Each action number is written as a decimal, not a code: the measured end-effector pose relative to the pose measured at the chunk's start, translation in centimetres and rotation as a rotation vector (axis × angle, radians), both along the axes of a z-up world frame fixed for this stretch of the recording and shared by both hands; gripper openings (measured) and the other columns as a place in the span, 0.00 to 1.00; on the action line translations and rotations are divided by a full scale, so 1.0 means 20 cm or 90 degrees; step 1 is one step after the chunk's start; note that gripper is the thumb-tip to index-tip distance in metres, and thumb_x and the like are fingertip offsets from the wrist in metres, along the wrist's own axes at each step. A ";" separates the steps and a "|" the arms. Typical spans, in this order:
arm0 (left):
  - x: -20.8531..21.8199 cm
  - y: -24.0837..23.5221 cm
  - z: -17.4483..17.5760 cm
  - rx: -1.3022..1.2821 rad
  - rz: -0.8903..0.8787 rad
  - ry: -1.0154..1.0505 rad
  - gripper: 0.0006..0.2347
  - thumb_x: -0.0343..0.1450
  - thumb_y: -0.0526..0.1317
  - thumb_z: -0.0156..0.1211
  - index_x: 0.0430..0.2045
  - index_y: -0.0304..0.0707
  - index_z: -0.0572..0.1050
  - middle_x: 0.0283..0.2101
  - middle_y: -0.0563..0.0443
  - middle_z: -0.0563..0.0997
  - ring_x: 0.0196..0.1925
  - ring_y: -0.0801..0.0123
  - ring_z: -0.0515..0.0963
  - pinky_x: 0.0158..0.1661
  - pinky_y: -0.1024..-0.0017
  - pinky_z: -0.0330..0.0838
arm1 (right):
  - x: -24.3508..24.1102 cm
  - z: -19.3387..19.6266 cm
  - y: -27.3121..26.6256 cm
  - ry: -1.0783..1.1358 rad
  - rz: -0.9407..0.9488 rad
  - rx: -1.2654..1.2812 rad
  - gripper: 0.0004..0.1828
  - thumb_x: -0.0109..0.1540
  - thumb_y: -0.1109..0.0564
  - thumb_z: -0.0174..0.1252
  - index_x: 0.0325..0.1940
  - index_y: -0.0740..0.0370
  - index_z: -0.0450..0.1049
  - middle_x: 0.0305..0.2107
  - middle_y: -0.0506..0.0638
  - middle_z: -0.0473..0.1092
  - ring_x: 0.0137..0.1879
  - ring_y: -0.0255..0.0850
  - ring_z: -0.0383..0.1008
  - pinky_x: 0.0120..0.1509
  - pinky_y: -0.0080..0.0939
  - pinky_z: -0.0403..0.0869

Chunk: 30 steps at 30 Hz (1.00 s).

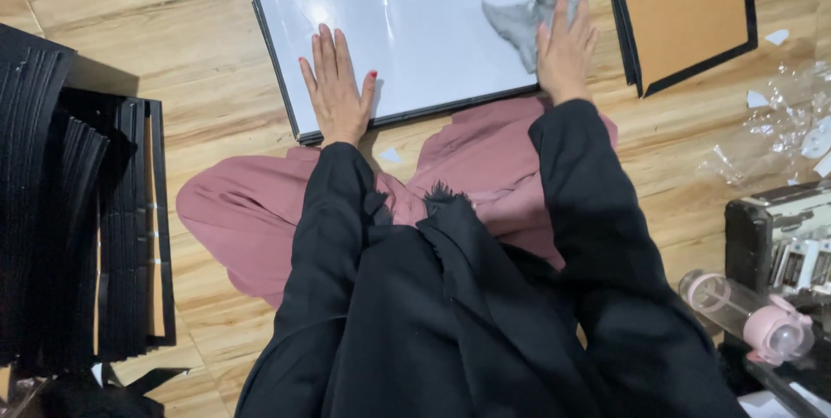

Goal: The person sits on the floor and wipes a white board with a cloth. They then pick up a cardboard frame, apply black tape to the edges, and use a green tool to smooth the tape. The person repeats this process on multiple frames.

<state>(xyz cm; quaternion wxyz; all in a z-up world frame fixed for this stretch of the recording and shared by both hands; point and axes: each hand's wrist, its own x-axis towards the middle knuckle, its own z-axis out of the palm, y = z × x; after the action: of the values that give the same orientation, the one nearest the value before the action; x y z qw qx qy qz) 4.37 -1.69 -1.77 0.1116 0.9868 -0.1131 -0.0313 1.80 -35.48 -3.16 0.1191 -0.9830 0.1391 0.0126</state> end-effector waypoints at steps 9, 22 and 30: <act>0.00 0.00 0.01 0.011 0.003 0.003 0.27 0.75 0.55 0.33 0.63 0.38 0.41 0.67 0.46 0.38 0.70 0.62 0.38 0.65 0.59 0.30 | 0.07 -0.12 -0.18 -0.082 -0.086 0.004 0.22 0.66 0.47 0.29 0.56 0.62 0.58 0.38 0.68 0.64 0.43 0.61 0.60 0.45 0.55 0.56; 0.01 -0.01 0.02 0.028 0.012 0.009 0.27 0.75 0.54 0.32 0.63 0.38 0.41 0.67 0.46 0.39 0.70 0.61 0.38 0.65 0.59 0.30 | 0.10 -0.52 -0.70 -0.109 -0.290 -0.280 0.22 0.54 0.59 0.44 0.53 0.47 0.63 0.29 0.52 0.72 0.36 0.49 0.71 0.38 0.50 0.67; 0.00 -0.03 0.00 -0.010 0.018 -0.038 0.29 0.73 0.57 0.35 0.63 0.38 0.44 0.67 0.45 0.42 0.70 0.60 0.42 0.66 0.56 0.35 | 0.17 -0.04 0.13 -0.473 0.048 0.529 0.19 0.58 0.66 0.51 0.52 0.62 0.57 0.32 0.53 0.67 0.37 0.38 0.69 0.43 0.33 0.70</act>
<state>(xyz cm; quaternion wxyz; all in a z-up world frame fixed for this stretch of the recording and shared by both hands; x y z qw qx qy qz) 4.31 -2.26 -1.69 0.1161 0.9879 -0.1027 0.0004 5.19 -32.86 -3.92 0.5371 -0.7961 0.0357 -0.2764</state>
